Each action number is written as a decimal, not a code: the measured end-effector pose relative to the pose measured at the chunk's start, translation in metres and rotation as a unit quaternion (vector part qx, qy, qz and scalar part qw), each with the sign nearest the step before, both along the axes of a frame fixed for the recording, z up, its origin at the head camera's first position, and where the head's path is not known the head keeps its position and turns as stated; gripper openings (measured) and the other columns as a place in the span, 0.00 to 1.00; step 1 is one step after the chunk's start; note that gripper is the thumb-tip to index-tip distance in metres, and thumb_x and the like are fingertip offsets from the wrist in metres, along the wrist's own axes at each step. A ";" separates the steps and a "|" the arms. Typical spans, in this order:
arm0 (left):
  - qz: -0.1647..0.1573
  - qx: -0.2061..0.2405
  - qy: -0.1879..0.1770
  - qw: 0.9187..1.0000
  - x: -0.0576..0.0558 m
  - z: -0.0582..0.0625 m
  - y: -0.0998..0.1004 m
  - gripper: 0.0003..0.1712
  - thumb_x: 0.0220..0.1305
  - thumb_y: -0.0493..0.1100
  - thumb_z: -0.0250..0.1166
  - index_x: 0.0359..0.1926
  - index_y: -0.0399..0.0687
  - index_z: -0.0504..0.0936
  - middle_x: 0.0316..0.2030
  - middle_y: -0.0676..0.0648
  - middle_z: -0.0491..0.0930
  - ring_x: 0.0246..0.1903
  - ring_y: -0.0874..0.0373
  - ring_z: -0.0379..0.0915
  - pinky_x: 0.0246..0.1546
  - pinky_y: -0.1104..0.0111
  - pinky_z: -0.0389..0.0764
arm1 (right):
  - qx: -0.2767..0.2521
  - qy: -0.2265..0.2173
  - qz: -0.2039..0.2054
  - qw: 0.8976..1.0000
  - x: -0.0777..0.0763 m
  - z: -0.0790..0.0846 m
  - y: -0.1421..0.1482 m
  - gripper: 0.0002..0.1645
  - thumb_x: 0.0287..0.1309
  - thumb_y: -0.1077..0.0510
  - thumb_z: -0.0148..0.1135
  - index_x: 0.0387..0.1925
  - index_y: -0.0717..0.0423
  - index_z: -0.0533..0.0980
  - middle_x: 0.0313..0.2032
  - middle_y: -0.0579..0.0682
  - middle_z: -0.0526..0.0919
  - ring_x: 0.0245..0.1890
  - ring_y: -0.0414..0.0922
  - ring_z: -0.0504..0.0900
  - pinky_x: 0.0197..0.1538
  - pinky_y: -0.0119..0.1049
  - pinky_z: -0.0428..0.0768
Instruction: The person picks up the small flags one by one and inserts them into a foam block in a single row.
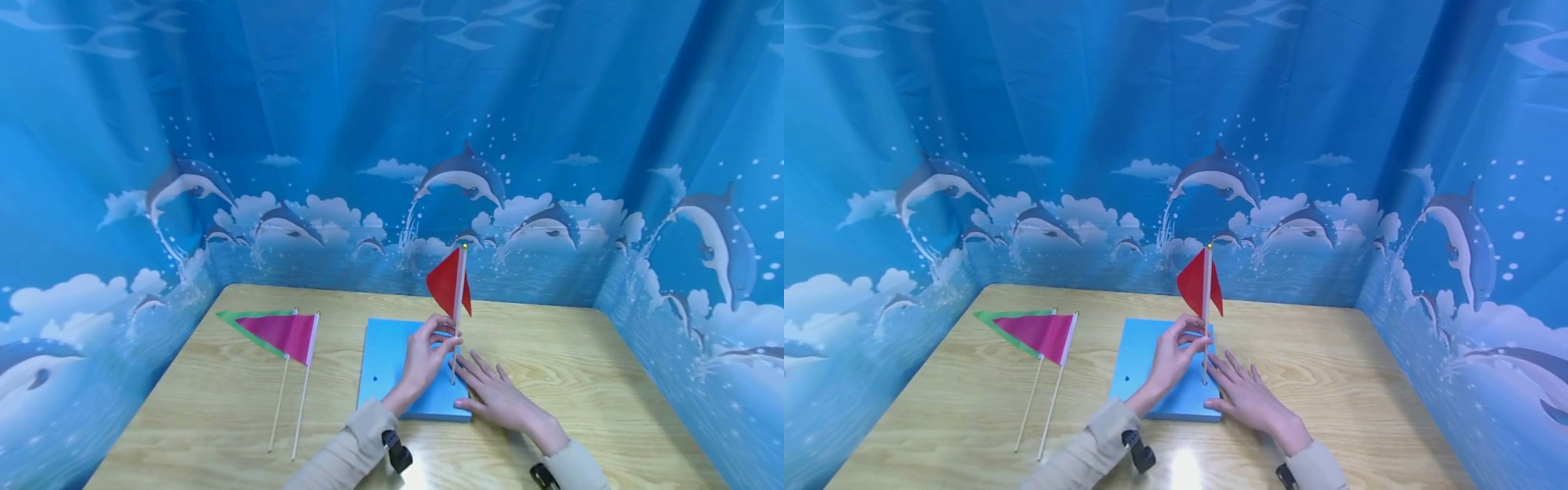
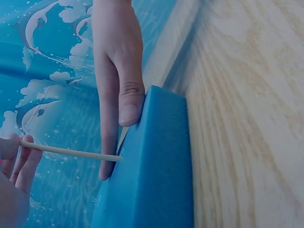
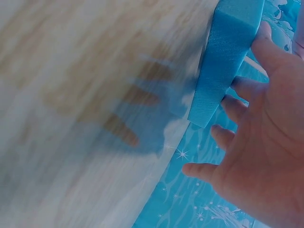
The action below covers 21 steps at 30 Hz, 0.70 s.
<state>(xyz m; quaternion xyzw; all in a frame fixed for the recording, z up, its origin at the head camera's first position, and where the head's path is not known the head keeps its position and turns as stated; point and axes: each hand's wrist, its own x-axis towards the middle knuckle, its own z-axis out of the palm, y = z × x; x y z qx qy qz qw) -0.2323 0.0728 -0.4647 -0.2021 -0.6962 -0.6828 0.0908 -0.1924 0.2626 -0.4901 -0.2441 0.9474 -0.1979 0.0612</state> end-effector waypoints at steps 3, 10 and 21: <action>0.000 -0.011 0.000 1.000 0.001 -0.003 0.000 0.14 0.66 0.35 0.69 0.51 0.40 0.80 0.44 0.40 0.85 0.39 0.60 0.86 0.46 0.70 0.86 | 0.007 0.005 0.000 1.000 -0.001 -0.002 0.001 0.46 0.67 0.31 0.55 0.78 0.44 0.58 0.77 0.54 0.59 0.77 0.64 0.49 0.68 0.80 0.46; 0.003 -0.030 -0.015 0.999 0.003 -0.006 0.001 0.14 0.66 0.37 0.69 0.51 0.41 0.80 0.45 0.41 0.85 0.40 0.62 0.85 0.48 0.68 0.86 | 0.018 -0.005 -0.006 1.000 -0.004 -0.007 0.003 0.48 0.66 0.29 0.55 0.78 0.45 0.57 0.78 0.51 0.58 0.79 0.60 0.47 0.70 0.77 0.46; 0.013 -0.037 -0.013 0.999 0.003 -0.005 0.002 0.13 0.67 0.36 0.68 0.51 0.41 0.81 0.45 0.42 0.85 0.40 0.58 0.86 0.45 0.70 0.86 | 0.016 -0.009 -0.003 1.000 -0.002 -0.002 0.002 0.47 0.67 0.31 0.55 0.78 0.47 0.57 0.78 0.53 0.57 0.78 0.62 0.47 0.70 0.78 0.46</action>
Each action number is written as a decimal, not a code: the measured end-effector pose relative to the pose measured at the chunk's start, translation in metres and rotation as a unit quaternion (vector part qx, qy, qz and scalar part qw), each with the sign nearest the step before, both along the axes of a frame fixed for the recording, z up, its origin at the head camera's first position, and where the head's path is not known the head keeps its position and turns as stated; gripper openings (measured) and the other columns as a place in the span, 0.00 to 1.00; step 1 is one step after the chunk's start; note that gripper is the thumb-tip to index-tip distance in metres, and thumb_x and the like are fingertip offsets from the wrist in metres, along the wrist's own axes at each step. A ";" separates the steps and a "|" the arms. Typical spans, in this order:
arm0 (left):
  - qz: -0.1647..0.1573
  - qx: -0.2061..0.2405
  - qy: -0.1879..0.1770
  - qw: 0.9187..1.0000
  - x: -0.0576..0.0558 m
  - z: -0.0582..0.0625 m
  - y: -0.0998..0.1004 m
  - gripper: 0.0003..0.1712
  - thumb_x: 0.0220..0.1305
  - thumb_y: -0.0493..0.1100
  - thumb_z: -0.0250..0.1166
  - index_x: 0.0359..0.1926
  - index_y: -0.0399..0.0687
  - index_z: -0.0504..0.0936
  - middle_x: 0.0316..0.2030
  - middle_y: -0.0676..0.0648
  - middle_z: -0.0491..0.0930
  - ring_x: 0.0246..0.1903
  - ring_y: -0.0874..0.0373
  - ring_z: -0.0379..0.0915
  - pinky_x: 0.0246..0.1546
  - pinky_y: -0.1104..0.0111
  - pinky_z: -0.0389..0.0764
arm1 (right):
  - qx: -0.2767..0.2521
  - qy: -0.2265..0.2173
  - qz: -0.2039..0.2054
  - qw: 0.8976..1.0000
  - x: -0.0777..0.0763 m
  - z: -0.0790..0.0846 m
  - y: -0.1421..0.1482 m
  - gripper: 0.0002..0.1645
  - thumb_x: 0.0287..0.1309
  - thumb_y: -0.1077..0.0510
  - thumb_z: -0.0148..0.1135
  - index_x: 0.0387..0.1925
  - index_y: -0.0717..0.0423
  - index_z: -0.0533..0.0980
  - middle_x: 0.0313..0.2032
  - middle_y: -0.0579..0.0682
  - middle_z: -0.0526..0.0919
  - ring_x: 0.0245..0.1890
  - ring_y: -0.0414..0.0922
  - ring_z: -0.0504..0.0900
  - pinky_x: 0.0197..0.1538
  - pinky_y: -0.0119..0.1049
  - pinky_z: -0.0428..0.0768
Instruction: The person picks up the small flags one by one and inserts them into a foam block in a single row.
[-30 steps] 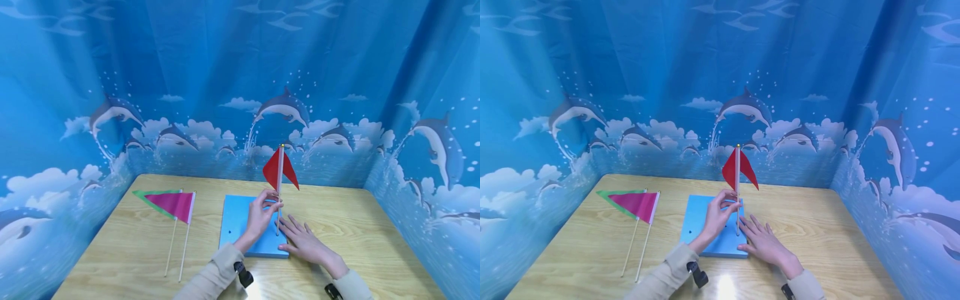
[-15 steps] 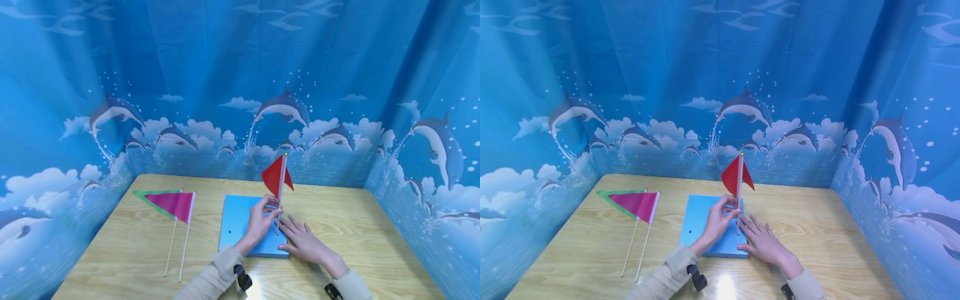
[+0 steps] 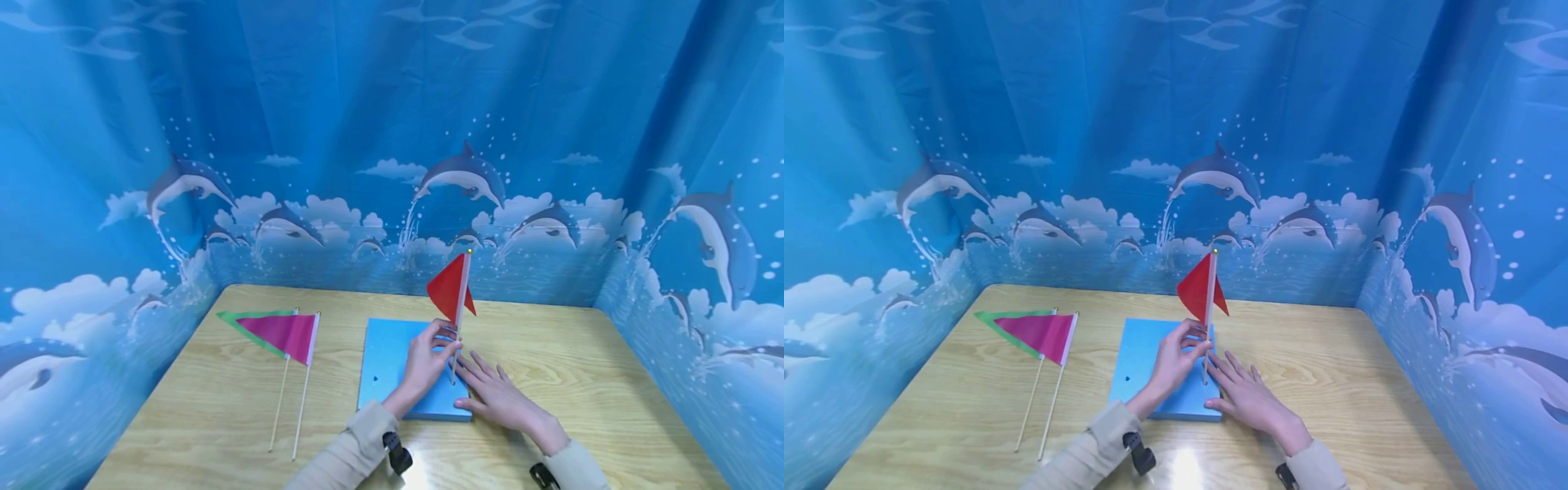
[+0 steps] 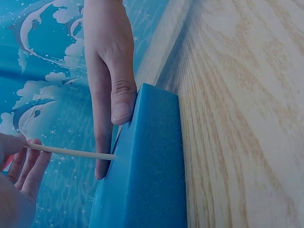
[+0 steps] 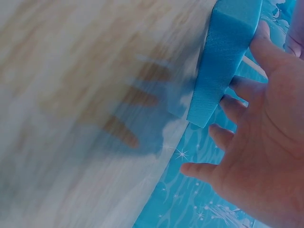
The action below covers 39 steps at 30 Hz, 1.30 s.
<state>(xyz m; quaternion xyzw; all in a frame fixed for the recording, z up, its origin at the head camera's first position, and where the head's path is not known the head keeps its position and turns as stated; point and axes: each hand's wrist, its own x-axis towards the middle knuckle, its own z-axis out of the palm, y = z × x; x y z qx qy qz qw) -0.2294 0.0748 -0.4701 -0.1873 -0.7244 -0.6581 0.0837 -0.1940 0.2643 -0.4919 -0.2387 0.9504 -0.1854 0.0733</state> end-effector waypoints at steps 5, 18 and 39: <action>-0.004 -0.005 -0.036 0.999 0.001 0.001 0.000 0.14 0.68 0.41 0.69 0.53 0.47 0.81 0.46 0.48 0.85 0.42 0.62 0.85 0.43 0.73 0.86 | -0.005 0.002 0.003 1.000 0.003 0.005 -0.003 0.46 0.68 0.34 0.57 0.77 0.51 0.60 0.76 0.56 0.60 0.77 0.65 0.48 0.69 0.79 0.46; -0.009 -0.008 -0.038 0.999 0.000 0.004 -0.006 0.15 0.67 0.41 0.70 0.54 0.48 0.82 0.46 0.49 0.86 0.44 0.61 0.85 0.45 0.72 0.86 | -0.001 -0.002 0.004 1.000 0.003 0.008 -0.005 0.45 0.68 0.34 0.57 0.77 0.51 0.60 0.77 0.57 0.59 0.78 0.64 0.47 0.69 0.78 0.46; 0.120 0.040 -0.032 0.991 -0.015 0.029 -0.146 0.15 0.68 0.35 0.66 0.54 0.33 0.81 0.47 0.36 0.84 0.44 0.45 0.85 0.42 0.67 0.88 | -0.029 -0.001 0.017 0.999 0.005 0.008 -0.003 0.45 0.68 0.35 0.58 0.78 0.47 0.57 0.77 0.58 0.57 0.77 0.67 0.47 0.67 0.81 0.46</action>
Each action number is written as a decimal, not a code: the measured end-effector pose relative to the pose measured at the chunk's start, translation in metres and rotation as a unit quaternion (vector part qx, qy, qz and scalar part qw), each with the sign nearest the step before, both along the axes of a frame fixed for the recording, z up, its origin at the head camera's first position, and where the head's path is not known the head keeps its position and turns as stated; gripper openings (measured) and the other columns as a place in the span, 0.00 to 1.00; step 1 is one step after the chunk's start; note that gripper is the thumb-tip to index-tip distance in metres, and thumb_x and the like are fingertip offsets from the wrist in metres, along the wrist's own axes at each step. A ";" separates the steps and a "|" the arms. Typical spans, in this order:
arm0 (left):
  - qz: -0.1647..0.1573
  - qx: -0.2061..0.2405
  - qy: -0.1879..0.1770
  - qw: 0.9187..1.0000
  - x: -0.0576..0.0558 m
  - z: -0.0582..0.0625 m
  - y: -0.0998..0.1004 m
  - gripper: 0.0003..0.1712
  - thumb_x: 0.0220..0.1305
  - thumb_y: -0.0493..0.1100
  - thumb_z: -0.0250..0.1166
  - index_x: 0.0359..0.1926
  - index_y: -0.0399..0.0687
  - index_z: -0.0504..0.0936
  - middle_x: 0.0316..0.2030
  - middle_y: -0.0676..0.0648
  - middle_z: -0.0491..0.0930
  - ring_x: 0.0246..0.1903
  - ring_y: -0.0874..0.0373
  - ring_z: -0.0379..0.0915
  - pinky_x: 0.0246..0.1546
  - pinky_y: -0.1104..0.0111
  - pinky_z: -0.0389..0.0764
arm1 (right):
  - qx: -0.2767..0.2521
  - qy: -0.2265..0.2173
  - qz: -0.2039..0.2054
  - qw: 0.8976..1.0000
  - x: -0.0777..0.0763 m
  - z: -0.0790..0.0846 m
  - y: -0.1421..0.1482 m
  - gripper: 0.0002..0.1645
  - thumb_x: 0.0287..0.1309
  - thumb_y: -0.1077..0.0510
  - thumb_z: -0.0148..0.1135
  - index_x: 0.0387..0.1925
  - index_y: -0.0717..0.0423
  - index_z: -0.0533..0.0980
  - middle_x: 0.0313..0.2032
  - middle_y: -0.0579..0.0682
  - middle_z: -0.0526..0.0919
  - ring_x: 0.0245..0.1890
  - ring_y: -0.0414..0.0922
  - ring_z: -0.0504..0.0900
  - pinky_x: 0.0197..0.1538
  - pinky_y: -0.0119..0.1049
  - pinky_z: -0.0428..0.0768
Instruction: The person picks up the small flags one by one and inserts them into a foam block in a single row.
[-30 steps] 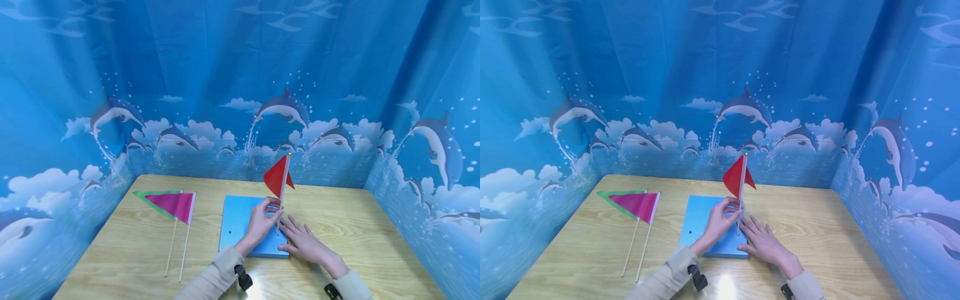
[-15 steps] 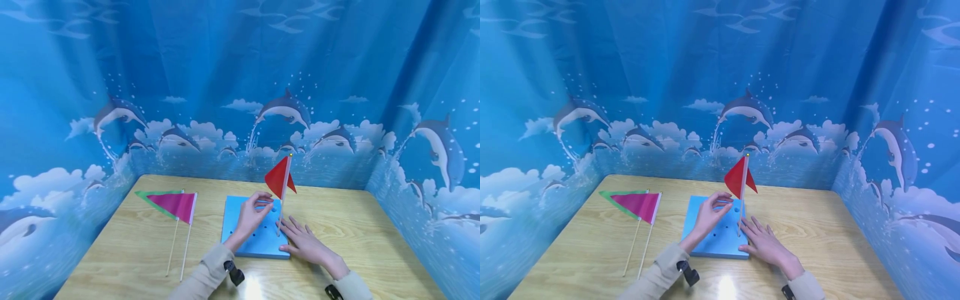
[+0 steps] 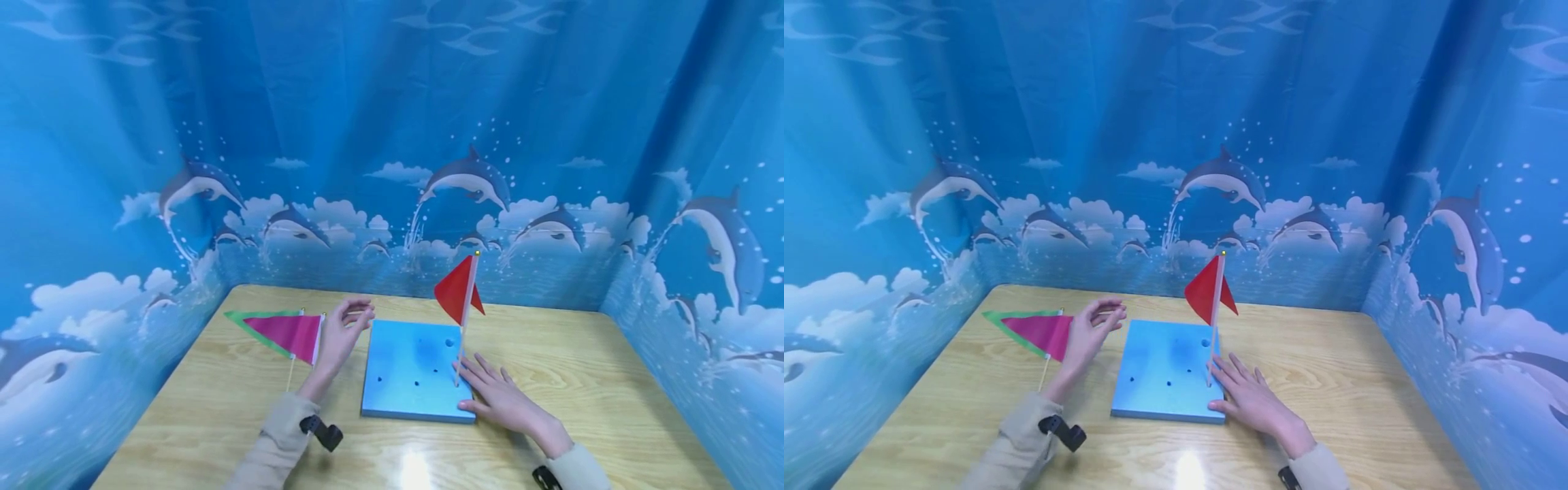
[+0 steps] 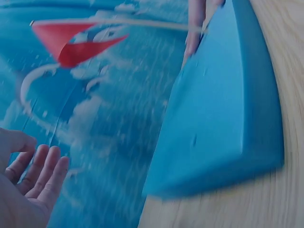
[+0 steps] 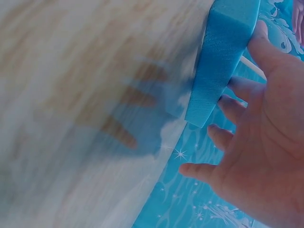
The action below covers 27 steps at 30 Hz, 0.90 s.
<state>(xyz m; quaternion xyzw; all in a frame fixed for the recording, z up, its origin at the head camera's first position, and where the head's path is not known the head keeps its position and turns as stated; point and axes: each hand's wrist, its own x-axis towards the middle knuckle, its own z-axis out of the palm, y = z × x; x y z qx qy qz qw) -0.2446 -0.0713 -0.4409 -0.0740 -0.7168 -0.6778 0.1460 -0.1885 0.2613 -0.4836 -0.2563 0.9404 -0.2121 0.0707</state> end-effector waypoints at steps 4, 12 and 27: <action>0.019 -0.014 -0.025 0.999 0.006 -0.003 -0.032 0.15 0.70 0.34 0.65 0.54 0.32 0.80 0.49 0.31 0.83 0.45 0.41 0.84 0.42 0.65 0.88 | 0.000 -0.001 0.001 1.000 0.000 -0.001 0.000 0.45 0.68 0.35 0.58 0.78 0.47 0.57 0.77 0.58 0.57 0.77 0.67 0.47 0.67 0.80 0.45; 0.050 -0.099 -0.116 0.987 0.024 -0.019 -0.072 0.15 0.70 0.35 0.64 0.54 0.29 0.79 0.44 0.32 0.84 0.41 0.45 0.85 0.39 0.61 0.89 | 0.000 0.000 0.001 1.000 0.000 0.000 0.000 0.45 0.68 0.36 0.58 0.79 0.47 0.57 0.77 0.58 0.57 0.77 0.68 0.47 0.67 0.81 0.45; 0.054 -0.333 -0.197 0.921 0.048 -0.039 -0.097 0.14 0.60 0.37 0.68 0.45 0.32 0.82 0.37 0.40 0.87 0.40 0.45 0.84 0.47 0.51 0.83 | 0.016 -0.023 -0.011 1.000 -0.001 0.005 -0.001 0.47 0.68 0.33 0.56 0.79 0.46 0.56 0.78 0.55 0.55 0.78 0.66 0.45 0.69 0.79 0.44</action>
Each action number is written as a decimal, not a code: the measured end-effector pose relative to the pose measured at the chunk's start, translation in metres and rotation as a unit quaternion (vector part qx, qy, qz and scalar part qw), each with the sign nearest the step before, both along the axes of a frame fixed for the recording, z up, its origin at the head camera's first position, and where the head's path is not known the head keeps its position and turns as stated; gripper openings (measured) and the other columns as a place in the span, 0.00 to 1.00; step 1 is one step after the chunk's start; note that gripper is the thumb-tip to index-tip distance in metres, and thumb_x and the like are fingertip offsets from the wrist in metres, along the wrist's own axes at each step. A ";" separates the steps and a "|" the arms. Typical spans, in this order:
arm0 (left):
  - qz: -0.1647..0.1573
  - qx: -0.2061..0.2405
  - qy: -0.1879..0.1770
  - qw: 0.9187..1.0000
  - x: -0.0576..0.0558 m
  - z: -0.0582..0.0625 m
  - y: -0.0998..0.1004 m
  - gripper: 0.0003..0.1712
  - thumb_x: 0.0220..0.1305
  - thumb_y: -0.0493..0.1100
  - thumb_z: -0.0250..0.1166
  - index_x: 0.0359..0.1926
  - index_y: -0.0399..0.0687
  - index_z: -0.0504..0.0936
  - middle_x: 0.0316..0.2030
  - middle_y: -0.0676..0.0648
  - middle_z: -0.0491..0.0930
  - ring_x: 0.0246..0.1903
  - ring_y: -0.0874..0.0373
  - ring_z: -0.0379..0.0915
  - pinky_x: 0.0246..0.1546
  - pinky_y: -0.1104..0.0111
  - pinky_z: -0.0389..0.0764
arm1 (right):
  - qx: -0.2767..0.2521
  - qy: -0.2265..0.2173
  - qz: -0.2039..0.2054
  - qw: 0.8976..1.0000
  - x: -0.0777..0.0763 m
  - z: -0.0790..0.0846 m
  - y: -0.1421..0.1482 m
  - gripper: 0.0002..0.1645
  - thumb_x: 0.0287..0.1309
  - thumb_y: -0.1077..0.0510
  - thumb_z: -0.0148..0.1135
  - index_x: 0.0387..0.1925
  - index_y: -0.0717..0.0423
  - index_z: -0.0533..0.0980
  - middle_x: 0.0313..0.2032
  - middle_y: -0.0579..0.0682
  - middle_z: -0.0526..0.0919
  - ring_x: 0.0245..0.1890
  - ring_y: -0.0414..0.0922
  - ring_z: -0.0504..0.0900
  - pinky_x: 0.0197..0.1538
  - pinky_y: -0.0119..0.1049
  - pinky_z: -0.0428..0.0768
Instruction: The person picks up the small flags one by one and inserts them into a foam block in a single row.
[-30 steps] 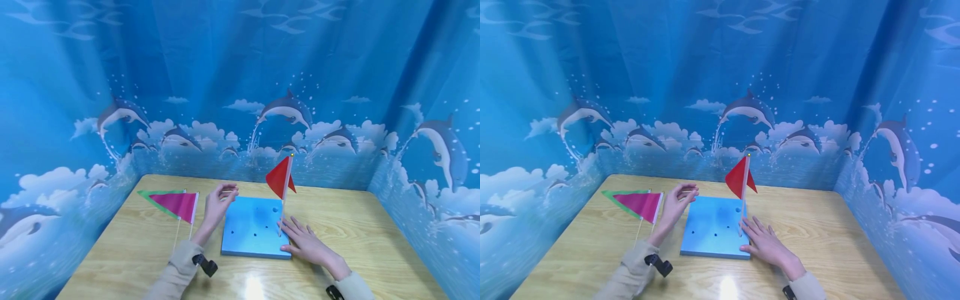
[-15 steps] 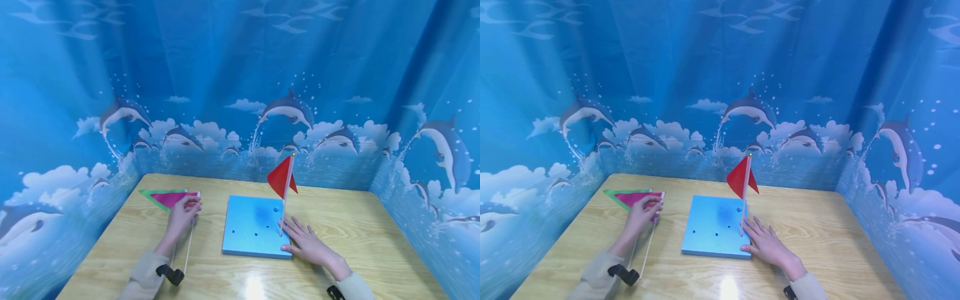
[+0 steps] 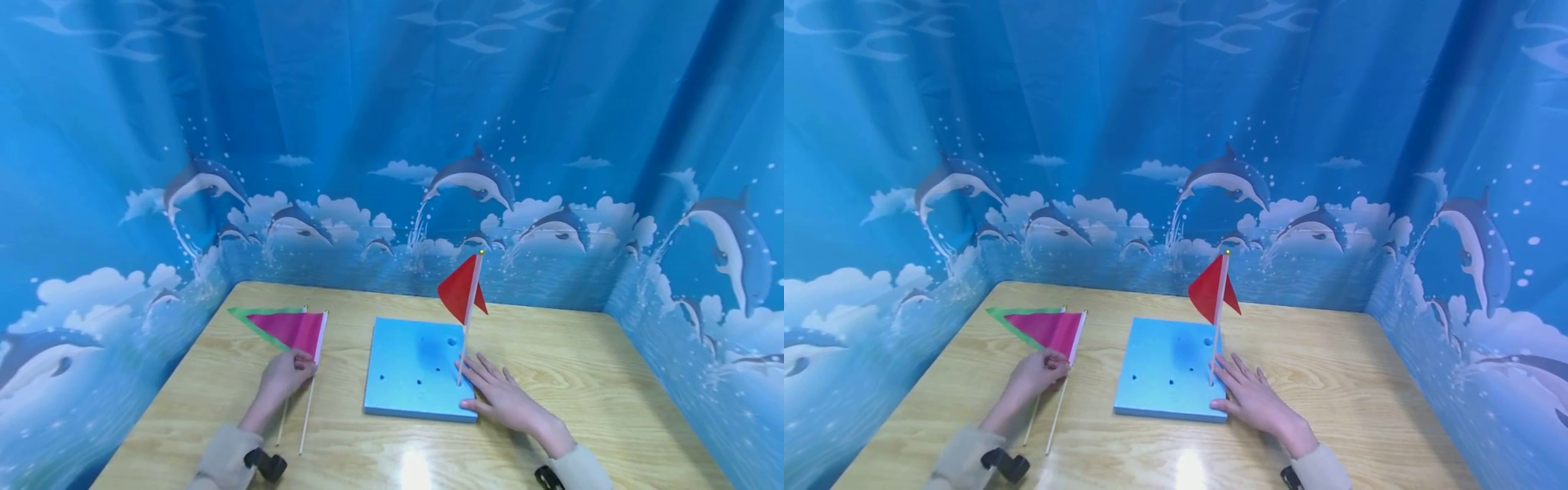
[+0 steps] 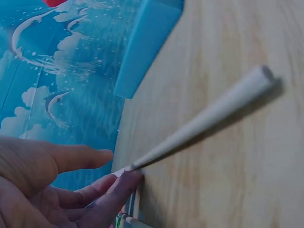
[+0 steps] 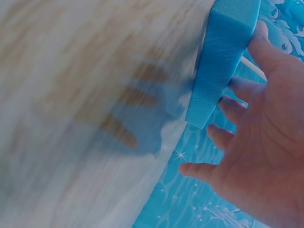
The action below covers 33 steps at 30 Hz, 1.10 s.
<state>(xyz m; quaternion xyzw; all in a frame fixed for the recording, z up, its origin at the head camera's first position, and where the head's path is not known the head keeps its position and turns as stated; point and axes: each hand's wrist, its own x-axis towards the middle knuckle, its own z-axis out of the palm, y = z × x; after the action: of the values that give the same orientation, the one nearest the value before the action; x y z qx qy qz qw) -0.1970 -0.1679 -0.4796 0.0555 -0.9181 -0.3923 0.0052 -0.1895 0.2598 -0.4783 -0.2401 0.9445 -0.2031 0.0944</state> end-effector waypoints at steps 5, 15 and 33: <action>-0.010 -0.033 0.017 0.999 0.003 -0.005 0.005 0.18 0.53 0.37 0.74 0.44 0.32 0.82 0.32 0.43 0.88 0.37 0.47 0.84 0.46 0.52 0.82 | -0.002 0.004 0.002 1.000 0.000 -0.001 0.001 0.47 0.68 0.33 0.57 0.79 0.47 0.56 0.78 0.56 0.55 0.78 0.66 0.46 0.69 0.79 0.44; -0.020 -0.082 0.019 0.996 0.000 -0.004 0.011 0.13 0.46 0.34 0.75 0.35 0.36 0.84 0.26 0.49 0.85 0.32 0.51 0.81 0.44 0.54 0.79 | -0.005 0.000 0.000 1.000 0.001 -0.001 0.001 0.46 0.68 0.33 0.56 0.79 0.47 0.56 0.78 0.57 0.55 0.78 0.65 0.45 0.69 0.79 0.43; -0.017 -0.013 -0.034 0.999 -0.002 0.004 0.000 0.13 0.49 0.36 0.73 0.37 0.34 0.86 0.28 0.46 0.87 0.31 0.55 0.83 0.37 0.62 0.83 | -0.007 0.001 0.001 1.000 0.002 0.001 0.000 0.46 0.68 0.35 0.57 0.79 0.49 0.57 0.78 0.57 0.56 0.78 0.65 0.46 0.68 0.79 0.44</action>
<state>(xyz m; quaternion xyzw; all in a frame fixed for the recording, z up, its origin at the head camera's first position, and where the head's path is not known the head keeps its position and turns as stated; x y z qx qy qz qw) -0.1987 -0.1675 -0.4755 0.0534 -0.9235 -0.3784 -0.0323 -0.1874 0.2596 -0.4772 -0.2418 0.9428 -0.2099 0.0923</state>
